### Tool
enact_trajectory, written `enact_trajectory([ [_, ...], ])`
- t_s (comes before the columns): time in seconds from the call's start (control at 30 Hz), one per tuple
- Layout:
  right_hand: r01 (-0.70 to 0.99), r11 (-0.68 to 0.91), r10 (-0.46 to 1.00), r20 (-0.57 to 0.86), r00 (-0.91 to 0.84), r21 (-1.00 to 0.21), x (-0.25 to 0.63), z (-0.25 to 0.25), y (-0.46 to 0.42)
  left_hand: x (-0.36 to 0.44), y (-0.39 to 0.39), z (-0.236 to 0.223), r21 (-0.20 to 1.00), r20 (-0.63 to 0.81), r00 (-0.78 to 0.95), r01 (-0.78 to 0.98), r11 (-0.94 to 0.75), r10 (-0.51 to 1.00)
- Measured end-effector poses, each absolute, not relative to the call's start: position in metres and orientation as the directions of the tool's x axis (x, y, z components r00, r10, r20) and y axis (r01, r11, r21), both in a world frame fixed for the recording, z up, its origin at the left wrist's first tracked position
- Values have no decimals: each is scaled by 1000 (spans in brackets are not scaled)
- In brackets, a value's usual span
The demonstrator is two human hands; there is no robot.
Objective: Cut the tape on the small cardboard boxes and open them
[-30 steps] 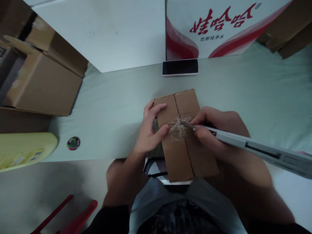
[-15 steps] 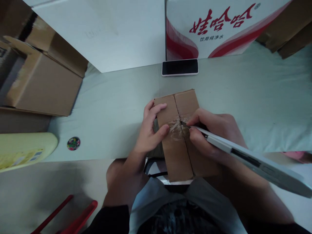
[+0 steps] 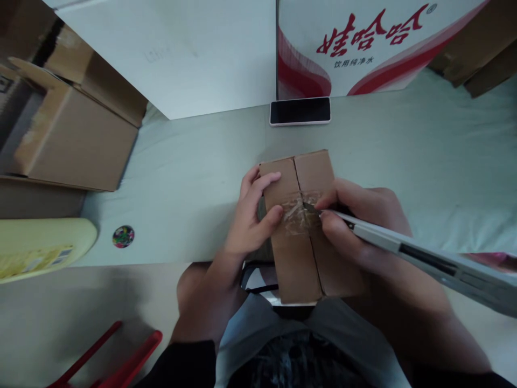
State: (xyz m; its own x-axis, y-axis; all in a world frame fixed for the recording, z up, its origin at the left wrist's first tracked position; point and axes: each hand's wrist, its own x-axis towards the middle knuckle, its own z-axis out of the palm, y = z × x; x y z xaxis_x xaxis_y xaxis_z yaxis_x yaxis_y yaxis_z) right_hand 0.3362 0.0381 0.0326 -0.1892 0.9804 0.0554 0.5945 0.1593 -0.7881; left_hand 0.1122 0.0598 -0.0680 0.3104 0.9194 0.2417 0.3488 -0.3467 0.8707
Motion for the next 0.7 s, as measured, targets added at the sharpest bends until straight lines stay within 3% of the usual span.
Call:
enact_trajectory([
  [0.2, 690, 151, 982, 29, -185, -708, 333, 38, 39, 114, 57, -64, 834, 275, 294, 401, -379, 915],
  [0.53, 616, 187, 981, 110, -161, -765, 335, 36, 32, 118, 55, -56, 765, 324, 273, 488, -420, 906],
  [0.7, 646, 103, 991, 24, -130, -756, 334, 40, 28, 121, 54, -57, 740, 364, 281, 492, -459, 888],
])
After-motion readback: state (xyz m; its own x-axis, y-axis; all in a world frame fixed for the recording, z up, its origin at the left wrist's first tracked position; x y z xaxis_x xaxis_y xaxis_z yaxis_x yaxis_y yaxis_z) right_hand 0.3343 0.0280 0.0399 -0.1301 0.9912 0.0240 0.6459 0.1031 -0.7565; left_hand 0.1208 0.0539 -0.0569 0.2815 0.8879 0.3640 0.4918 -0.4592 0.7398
